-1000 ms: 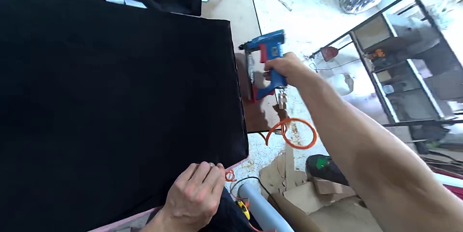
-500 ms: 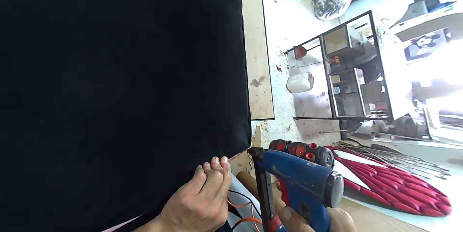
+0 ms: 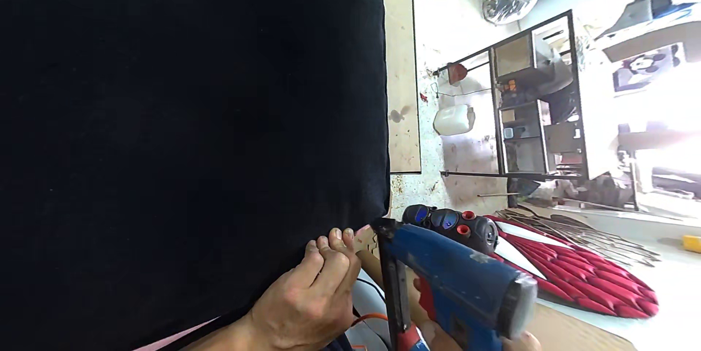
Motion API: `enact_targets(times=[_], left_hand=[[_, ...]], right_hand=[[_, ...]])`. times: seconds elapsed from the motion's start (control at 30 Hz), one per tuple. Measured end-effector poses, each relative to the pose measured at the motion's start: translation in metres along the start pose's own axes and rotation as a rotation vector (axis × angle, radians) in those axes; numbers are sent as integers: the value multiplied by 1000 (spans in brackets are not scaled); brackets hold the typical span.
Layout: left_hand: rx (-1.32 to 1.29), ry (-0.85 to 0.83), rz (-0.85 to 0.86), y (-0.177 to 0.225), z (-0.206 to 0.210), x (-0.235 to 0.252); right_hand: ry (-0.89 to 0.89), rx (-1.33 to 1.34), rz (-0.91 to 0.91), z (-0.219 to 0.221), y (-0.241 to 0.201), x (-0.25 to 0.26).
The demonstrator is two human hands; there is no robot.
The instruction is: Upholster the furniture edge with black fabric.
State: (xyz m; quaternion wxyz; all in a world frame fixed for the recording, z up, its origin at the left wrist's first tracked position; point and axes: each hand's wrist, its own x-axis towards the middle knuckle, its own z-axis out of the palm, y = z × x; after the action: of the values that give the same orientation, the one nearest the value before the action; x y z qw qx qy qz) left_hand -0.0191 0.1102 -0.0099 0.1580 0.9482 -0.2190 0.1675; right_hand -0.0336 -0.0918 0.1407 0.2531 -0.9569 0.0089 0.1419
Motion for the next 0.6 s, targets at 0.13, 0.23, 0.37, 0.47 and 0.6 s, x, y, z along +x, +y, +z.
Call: enact_targets(times=[0.13, 0.23, 0.37, 0.47, 0.6], left_hand=[[-28, 39, -19, 0, 3, 0], [-24, 15, -8, 0, 1, 0], [-5, 3, 19, -1, -2, 3], [-17, 4, 22, -2, -3, 2], [32, -11, 17, -1, -5, 2]], right_hand=[[9, -23, 6, 13, -2, -2], [84, 28, -27, 8, 5, -9], [84, -12, -16, 3, 10, -3], [53, -56, 33, 5, 18, 0], [117, 39, -8, -3, 30, -10]])
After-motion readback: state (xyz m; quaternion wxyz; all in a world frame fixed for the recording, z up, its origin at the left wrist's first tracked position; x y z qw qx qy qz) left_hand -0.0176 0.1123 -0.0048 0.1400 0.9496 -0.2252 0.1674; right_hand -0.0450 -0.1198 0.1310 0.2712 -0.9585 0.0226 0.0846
